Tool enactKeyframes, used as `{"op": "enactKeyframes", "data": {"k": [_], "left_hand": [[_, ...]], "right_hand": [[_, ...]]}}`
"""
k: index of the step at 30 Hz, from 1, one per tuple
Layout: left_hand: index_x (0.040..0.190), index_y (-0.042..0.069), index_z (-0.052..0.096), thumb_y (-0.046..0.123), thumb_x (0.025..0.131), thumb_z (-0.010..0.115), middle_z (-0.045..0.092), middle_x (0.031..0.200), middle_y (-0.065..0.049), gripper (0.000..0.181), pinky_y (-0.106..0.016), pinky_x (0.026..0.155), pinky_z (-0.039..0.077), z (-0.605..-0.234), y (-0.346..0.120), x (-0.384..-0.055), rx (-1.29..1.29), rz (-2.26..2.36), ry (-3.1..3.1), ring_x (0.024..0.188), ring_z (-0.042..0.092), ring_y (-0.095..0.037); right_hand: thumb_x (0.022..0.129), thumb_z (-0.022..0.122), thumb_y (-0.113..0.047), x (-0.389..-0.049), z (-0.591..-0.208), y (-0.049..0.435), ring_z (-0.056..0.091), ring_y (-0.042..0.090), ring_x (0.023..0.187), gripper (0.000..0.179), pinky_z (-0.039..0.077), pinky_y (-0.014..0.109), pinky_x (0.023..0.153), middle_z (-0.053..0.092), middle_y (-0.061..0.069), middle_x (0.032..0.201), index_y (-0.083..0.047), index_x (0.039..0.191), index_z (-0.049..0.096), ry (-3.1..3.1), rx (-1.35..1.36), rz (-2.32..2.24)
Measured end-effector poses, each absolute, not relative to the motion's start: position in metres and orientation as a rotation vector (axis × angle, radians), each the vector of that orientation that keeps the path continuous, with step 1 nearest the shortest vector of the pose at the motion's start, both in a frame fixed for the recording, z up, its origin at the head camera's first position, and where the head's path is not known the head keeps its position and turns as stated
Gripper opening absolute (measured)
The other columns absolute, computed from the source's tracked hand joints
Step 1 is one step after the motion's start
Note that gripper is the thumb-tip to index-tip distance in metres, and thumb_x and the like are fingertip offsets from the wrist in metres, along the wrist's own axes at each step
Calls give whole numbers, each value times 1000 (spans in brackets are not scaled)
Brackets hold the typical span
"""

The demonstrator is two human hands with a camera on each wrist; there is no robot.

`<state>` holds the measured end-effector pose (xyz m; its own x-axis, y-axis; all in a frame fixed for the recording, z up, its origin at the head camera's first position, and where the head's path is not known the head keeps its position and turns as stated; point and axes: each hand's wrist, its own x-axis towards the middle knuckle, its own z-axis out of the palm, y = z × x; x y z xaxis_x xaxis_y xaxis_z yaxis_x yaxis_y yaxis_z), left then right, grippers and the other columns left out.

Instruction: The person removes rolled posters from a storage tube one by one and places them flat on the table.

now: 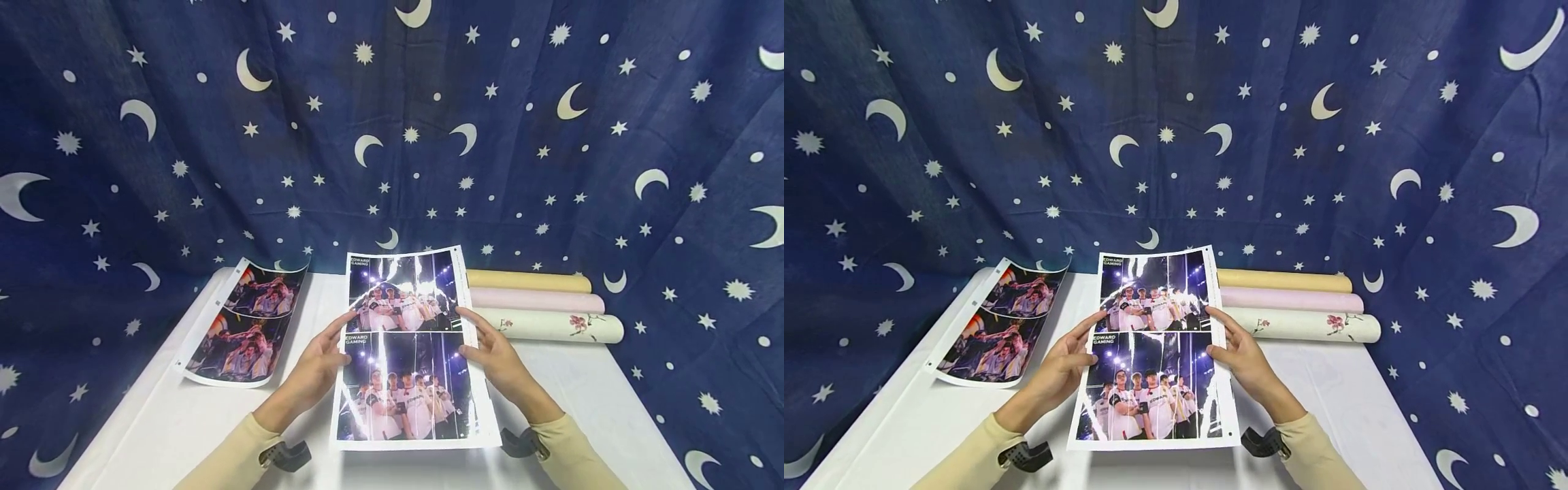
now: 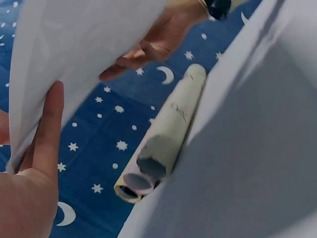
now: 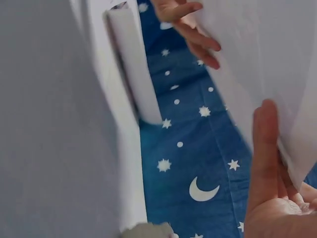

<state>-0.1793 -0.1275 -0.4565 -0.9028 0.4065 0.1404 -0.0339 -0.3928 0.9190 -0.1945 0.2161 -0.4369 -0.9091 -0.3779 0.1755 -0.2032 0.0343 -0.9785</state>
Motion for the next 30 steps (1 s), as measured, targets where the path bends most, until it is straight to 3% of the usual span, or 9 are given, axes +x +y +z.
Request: {"op": "enactKeyframes", "data": {"k": [2,4,6,11,13,18,22,26,30], "left_hand": [[156,8,17,-13,80,49,-14,166,-10,86,-54,119,-18,-456,-128,-179,496,2379,1517,150,-24,-30],[156,8,18,-12,80,49,-16,165,-10,84,-57,115,-24,-457,-128,-180,486,2381,1518,149,-27,-31],[156,8,18,-14,80,48,-17,165,-11,84,-57,116,-22,-457,-129,-181,481,2381,1518,149,-25,-31],[157,16,17,-15,79,47,-1,166,-12,89,-37,116,33,-457,-131,-182,439,2306,1663,144,22,-30],[157,20,17,-13,78,47,6,165,-11,91,-29,107,41,-455,-132,-183,435,2270,1741,137,33,-26],[158,25,12,-13,80,45,7,166,-12,93,-47,117,31,-450,-138,-185,445,2230,1873,146,25,-33],[158,25,7,-11,81,46,15,163,-19,94,-31,98,47,-447,-145,-189,369,2182,1988,134,41,-31],[159,22,5,-8,82,47,15,163,-22,93,-19,74,44,-446,-151,-194,273,2145,2046,127,42,-27],[159,19,5,-8,83,48,7,164,-22,91,-21,79,44,-447,-159,-199,245,2101,2077,143,30,-36]], "right_hand": [[88,58,5,-195,-437,215,-11,35,152,75,-13,62,117,3,12,166,-6,155,25,2073,-585,-2063],[87,58,6,-196,-437,215,-5,30,153,77,-10,58,120,4,12,167,-6,155,24,2016,-559,-2101],[88,58,5,-196,-437,214,16,23,152,78,8,49,124,10,14,165,-8,156,23,2029,-549,-2091],[90,58,5,-195,-438,211,64,12,115,82,57,37,90,30,28,154,-16,157,17,2043,-517,-2082],[91,57,5,-194,-438,210,69,14,105,83,59,40,82,33,31,150,-18,158,13,2030,-493,-2100],[94,53,6,-195,-441,202,70,15,101,82,59,43,82,35,29,150,-20,158,9,2037,-410,-2128],[94,53,5,-200,-444,191,71,13,96,83,60,40,80,34,25,152,-20,159,8,2040,-312,-2151],[94,53,5,-205,-446,182,71,11,90,80,61,35,76,36,22,153,-18,158,12,2081,-259,-2131],[94,52,6,-210,-445,173,71,10,88,78,61,35,74,39,20,152,-18,158,15,2099,-243,-2115]]}}
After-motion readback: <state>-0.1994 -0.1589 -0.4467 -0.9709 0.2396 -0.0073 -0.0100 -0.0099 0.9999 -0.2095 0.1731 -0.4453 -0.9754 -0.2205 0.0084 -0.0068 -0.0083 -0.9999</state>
